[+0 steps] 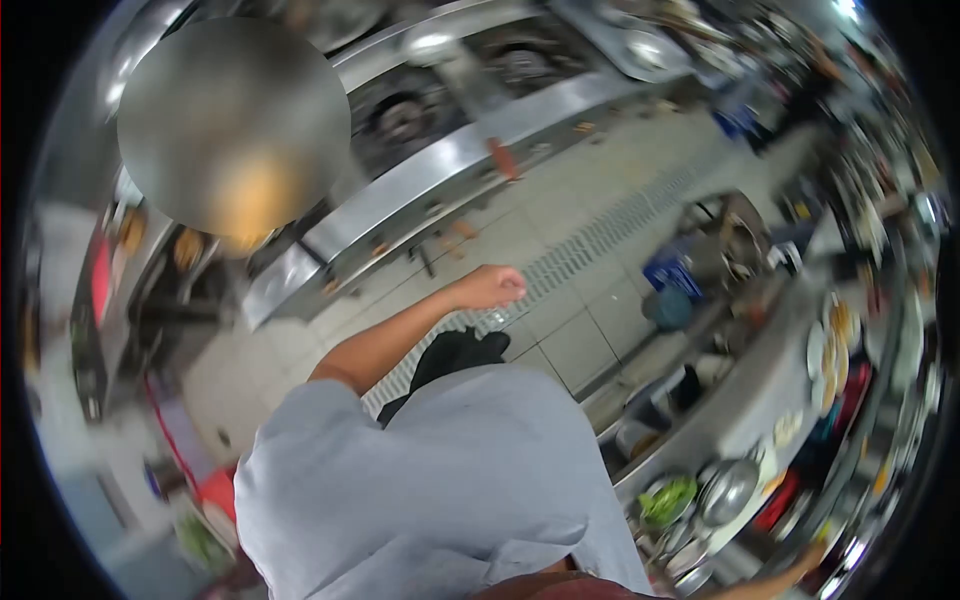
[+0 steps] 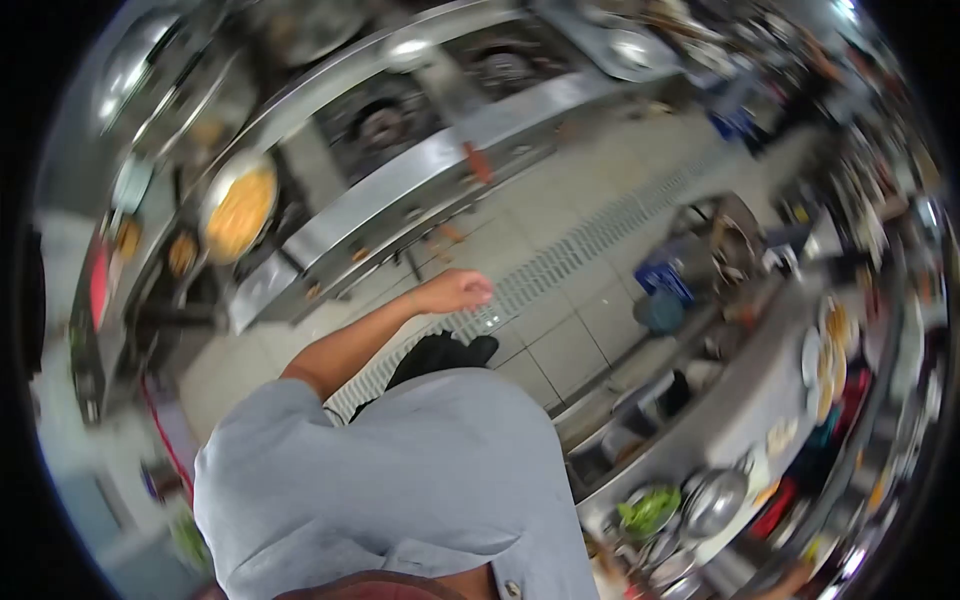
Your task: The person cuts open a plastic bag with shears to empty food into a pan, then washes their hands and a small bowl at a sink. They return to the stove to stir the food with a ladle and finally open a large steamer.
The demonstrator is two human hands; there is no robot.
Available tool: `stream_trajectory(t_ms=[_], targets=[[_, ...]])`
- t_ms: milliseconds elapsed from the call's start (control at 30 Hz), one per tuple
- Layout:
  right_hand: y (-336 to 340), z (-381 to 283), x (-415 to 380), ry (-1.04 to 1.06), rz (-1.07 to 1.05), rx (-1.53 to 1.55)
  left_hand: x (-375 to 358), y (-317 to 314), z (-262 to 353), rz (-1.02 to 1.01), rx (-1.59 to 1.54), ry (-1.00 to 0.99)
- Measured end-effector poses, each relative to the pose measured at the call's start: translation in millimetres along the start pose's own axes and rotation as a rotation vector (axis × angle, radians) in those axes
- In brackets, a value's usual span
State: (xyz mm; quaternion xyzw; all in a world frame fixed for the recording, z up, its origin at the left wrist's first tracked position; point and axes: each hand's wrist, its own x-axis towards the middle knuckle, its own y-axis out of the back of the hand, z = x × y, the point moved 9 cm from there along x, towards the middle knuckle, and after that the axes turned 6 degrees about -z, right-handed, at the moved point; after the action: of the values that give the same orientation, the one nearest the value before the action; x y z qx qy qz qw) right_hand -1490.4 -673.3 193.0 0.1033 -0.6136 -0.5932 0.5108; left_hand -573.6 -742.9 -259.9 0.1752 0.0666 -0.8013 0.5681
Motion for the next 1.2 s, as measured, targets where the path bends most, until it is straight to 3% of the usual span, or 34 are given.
stream_trajectory(t_ms=[100, 167, 267, 333, 400, 467, 533, 633, 700, 767, 867, 1000, 1133, 1200], targets=[[5.9, -122.0, -11.1, 0.061, 0.047, 0.292, -25.2, 39.9, -52.4, 0.168, -0.167, 0.144], [-19.6, -225.0, -45.4, 0.118, -0.151, 0.635, -56.3, 52.9, -124.1, 0.317, -0.409, 0.28], [-79.4, -424.5, -146.9, 0.134, -0.96, 1.12, -109.6, 61.0, -236.4, 0.582, -0.8, 0.427], [-67.9, -571.4, -255.3, 0.219, -1.508, 1.257, -155.6, 61.0, -309.5, 0.819, -0.959, 0.521], [-35.9, -683.3, -351.6, 0.503, -1.968, 1.209, -204.5, 56.7, -351.8, 1.06, -1.092, 0.55], [5.5, -766.2, -425.0, 0.807, -2.193, 1.087, -244.2, 71.4, -371.0, 1.248, -1.149, 0.512], [75.3, -830.0, -490.4, 1.247, -2.157, 0.885, -274.9, 96.2, -390.0, 1.348, -1.077, 0.56], [170.8, -909.4, -573.7, 1.855, -1.577, 0.792, -308.1, 126.4, -393.8, 1.435, -0.903, 0.678], [207.3, -954.5, -631.1, 2.026, -1.382, 0.726, -319.7, 152.9, -372.9, 1.437, -0.808, 0.715], [226.9, -986.1, -682.7, 2.031, -1.344, 0.546, -318.0, 169.5, -369.3, 1.414, -0.783, 0.703], [244.3, -1022.2, -749.1, 2.105, -1.271, 0.493, -293.7, 189.5, -401.2, 1.424, -0.865, 0.527], [264.5, -1037.0, -801.1, 2.111, -1.32, 0.478, -269.8, 191.7, -416.0, 1.313, -1.041, 0.491], [258.0, -1044.1, -835.3, 2.017, -1.451, 0.396, -240.6, 185.1, -428.0, 1.104, -1.471, 0.047], [263.9, -1041.9, -843.4, 2.006, -1.412, 0.366, -230.6, 181.9, -426.3, 1.025, -1.592, -0.137]])
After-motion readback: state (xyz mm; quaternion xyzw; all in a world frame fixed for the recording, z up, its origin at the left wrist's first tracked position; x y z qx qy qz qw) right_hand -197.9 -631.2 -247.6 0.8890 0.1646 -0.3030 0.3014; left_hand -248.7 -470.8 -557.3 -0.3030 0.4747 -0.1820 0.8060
